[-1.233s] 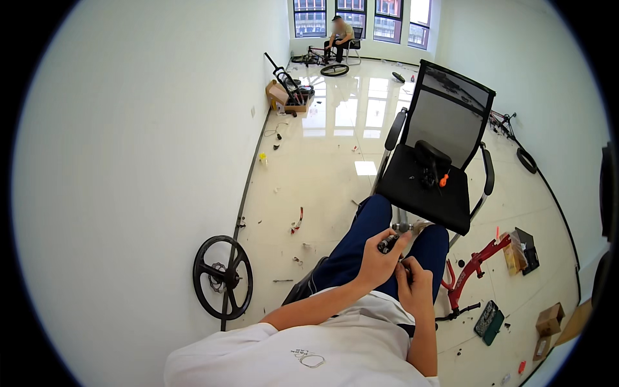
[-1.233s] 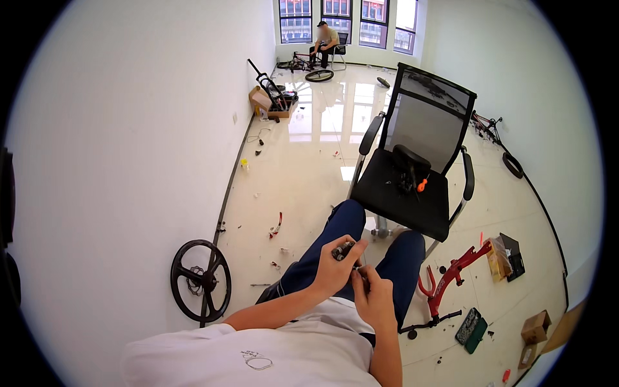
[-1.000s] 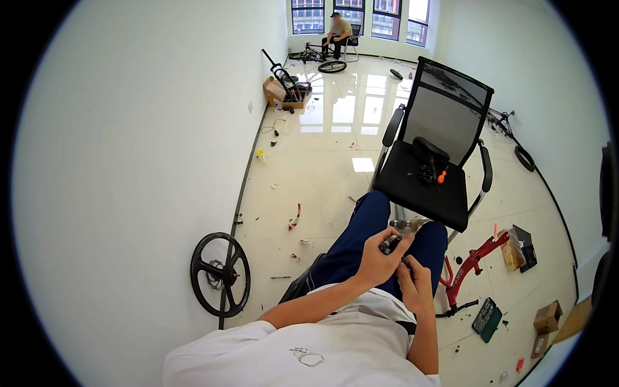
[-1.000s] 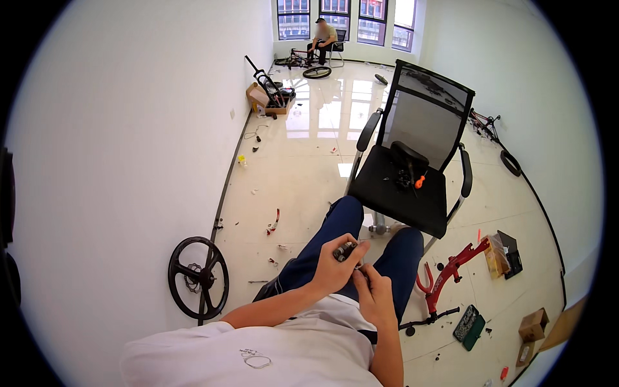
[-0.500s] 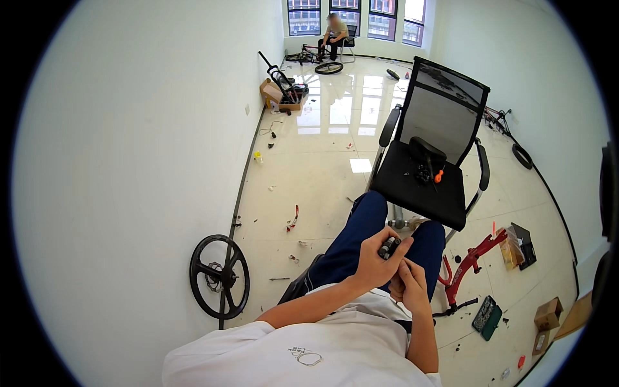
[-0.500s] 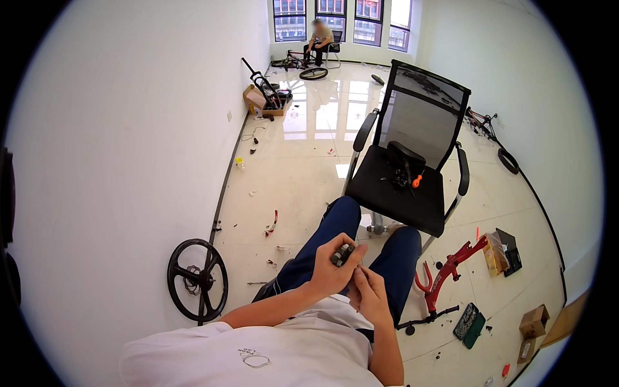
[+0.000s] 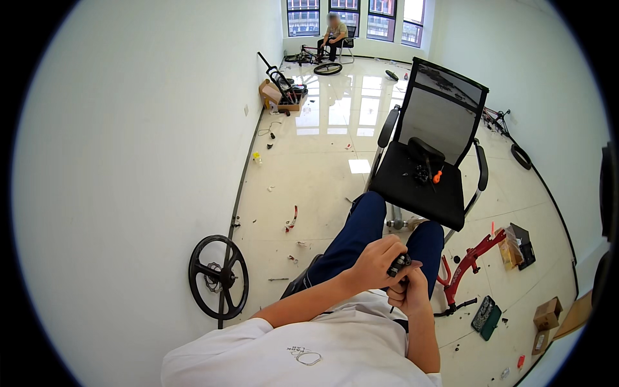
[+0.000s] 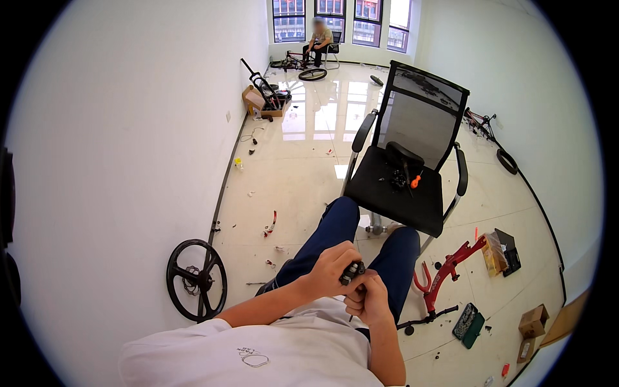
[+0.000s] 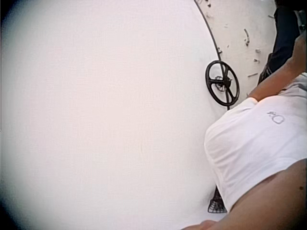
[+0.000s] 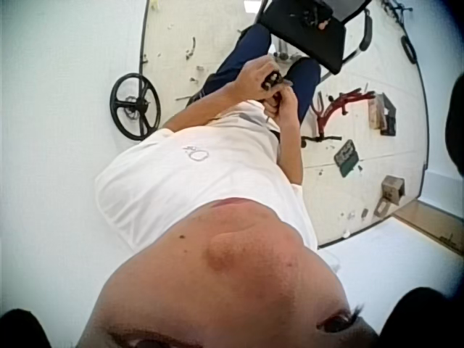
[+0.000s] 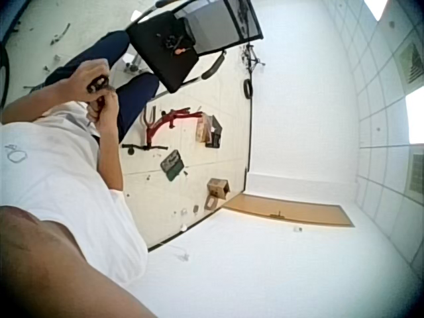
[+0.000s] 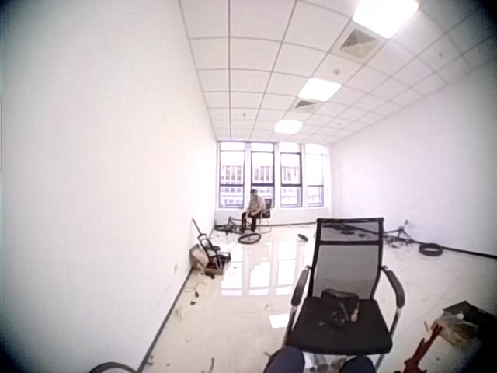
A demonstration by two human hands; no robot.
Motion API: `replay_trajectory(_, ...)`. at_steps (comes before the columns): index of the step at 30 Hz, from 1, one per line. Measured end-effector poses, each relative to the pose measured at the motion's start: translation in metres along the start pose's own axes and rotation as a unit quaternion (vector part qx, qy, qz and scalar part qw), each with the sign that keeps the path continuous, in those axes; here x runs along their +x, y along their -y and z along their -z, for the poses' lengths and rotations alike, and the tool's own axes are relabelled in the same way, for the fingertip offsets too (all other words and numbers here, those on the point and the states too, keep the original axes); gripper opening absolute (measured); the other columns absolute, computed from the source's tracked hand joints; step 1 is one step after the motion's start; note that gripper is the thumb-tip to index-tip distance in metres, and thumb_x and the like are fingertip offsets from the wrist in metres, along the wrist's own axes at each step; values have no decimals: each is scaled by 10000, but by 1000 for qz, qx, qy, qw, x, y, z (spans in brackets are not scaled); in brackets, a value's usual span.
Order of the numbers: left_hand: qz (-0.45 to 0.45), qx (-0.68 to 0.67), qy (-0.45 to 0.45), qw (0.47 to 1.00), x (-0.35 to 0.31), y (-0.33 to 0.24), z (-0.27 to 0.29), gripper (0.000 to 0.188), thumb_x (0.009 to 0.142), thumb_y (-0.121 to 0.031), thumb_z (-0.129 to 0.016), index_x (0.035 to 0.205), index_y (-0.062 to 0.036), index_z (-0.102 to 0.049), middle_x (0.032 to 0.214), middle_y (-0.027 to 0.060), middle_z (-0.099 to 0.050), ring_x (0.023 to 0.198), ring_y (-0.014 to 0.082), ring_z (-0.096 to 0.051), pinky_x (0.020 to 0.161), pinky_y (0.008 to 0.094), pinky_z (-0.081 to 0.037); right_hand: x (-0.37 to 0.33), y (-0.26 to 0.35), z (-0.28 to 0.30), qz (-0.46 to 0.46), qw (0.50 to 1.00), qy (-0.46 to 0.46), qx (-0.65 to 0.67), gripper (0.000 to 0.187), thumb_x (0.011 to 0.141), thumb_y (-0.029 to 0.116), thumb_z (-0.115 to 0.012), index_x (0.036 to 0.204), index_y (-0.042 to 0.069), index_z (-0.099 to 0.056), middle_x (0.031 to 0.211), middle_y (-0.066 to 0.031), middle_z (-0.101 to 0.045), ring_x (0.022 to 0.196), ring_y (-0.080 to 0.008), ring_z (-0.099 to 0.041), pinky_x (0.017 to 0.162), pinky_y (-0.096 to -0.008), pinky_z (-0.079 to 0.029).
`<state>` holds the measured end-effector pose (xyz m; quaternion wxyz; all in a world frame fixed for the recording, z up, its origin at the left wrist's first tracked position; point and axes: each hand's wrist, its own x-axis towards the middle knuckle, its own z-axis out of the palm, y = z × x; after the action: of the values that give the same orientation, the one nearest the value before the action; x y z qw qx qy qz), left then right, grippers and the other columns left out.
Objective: The person sits on the floor and assembles small mechanical parts, likely a bicycle gear cassette, using their hands. They pick up individual components and fit them together, occasionally using a screwdriver. The workspace is cluttered with tools and parts.
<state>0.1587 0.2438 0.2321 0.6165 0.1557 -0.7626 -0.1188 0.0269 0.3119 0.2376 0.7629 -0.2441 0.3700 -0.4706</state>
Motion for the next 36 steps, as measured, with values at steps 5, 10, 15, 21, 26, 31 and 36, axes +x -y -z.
replay_trajectory(5,54,6,8,998,-1,-2,-4,313,777,-186,-786,813,-36,-513,698,77,-470,567,208,-462,497,294,-387,10,-9,11,75,993,-19,-85,301,988,333,-437,767,127,-443,519,61,-273,369,-47,-234,340,-223,-156)
replay_trajectory(10,382,-179,-24,906,-7,-1,-13,295,900,-250,-687,801,-33,-514,612,-4,-479,564,56,-434,496,228,-362,17,-22,1,220,950,-17,-221,335,1033,337,-426,870,58,-514,550,69,-338,411,-7,-269,366,-200,-196)
replay_trajectory(15,218,-67,-26,973,-5,-8,-5,270,865,-213,-722,826,-31,-527,661,45,-475,556,122,-439,505,258,-374,16,-18,7,171,978,33,-117,278,1014,268,-431,849,59,-512,554,57,-334,409,-44,-280,369,-227,-205)
replay_trajectory(21,-35,-13,83,996,1,15,-2,291,671,-94,-756,865,-28,-550,751,120,-504,663,327,-532,562,390,-440,14,-8,14,-20,998,-17,52,251,915,276,-478,708,138,-444,492,48,-234,357,-83,-230,335,-256,-168)
replay_trajectory(26,77,-39,182,980,4,58,-22,232,792,-120,-742,822,-32,-530,728,121,-510,604,278,-517,546,349,-428,41,-10,36,-28,989,-46,135,364,985,415,-442,730,161,-390,522,50,-251,381,-83,-232,350,-257,-164)
replay_trajectory(31,298,-89,145,939,-19,79,-79,239,879,-183,-700,839,-1,-550,628,57,-523,562,106,-467,512,274,-399,56,-7,59,67,982,-149,97,296,1029,366,-383,803,175,-388,551,59,-267,399,-62,-213,366,-244,-156)
replay_trajectory(36,357,-69,125,923,-38,92,-104,223,878,-176,-697,843,8,-577,639,59,-553,573,111,-508,534,272,-416,58,2,79,12,972,-166,165,333,1017,390,-426,759,185,-380,548,61,-255,401,-59,-202,360,-238,-143)
